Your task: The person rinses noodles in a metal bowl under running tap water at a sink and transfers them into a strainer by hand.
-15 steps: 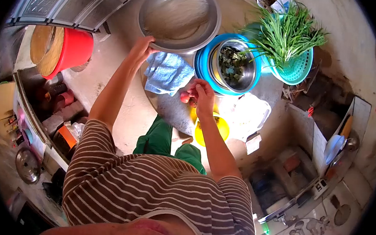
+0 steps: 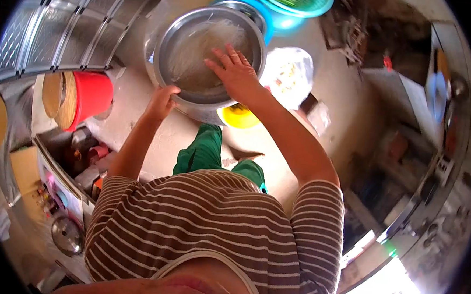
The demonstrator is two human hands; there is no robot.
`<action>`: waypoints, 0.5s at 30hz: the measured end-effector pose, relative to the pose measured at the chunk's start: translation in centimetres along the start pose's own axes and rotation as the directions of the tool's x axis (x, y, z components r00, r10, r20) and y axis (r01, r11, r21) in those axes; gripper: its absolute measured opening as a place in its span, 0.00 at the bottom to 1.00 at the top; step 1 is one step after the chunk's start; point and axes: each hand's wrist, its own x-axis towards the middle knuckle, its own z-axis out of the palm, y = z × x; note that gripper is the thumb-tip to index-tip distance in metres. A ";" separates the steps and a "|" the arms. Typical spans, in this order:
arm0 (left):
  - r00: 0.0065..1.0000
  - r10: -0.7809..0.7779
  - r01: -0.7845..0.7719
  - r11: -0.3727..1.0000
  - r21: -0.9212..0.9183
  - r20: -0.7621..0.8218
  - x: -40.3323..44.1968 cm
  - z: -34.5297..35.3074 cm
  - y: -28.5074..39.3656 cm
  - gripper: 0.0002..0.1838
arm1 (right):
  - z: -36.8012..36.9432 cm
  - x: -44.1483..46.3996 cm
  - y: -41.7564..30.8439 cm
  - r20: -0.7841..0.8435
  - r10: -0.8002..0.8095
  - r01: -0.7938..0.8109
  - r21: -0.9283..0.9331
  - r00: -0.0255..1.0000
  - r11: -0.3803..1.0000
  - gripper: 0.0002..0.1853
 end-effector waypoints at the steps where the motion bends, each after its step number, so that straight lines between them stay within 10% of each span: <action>1: 0.960 0.207 -0.243 0.951 0.190 0.191 -0.1 0.4 -3.5 0.12 | 0.0 -2.6 0.9 0.036 -0.013 0.014 -0.041 0.999 0.999 0.40; 2: 0.850 0.340 -0.477 0.822 0.312 0.403 -1.1 1.4 -6.5 0.13 | -0.2 -5.8 1.2 0.029 0.026 -0.024 -0.041 0.999 0.999 0.40; 6: 0.957 -0.057 0.060 0.998 -0.002 0.283 -7.2 12.0 -11.7 0.19 | -2.2 -17.0 3.2 -0.008 0.100 -0.099 -0.228 0.995 0.969 0.41; 15: 0.853 -0.327 0.180 0.916 0.359 0.406 -19.3 32.0 -26.0 0.06 | -5.3 -46.4 7.7 0.033 0.567 -0.528 -0.324 0.823 0.785 0.32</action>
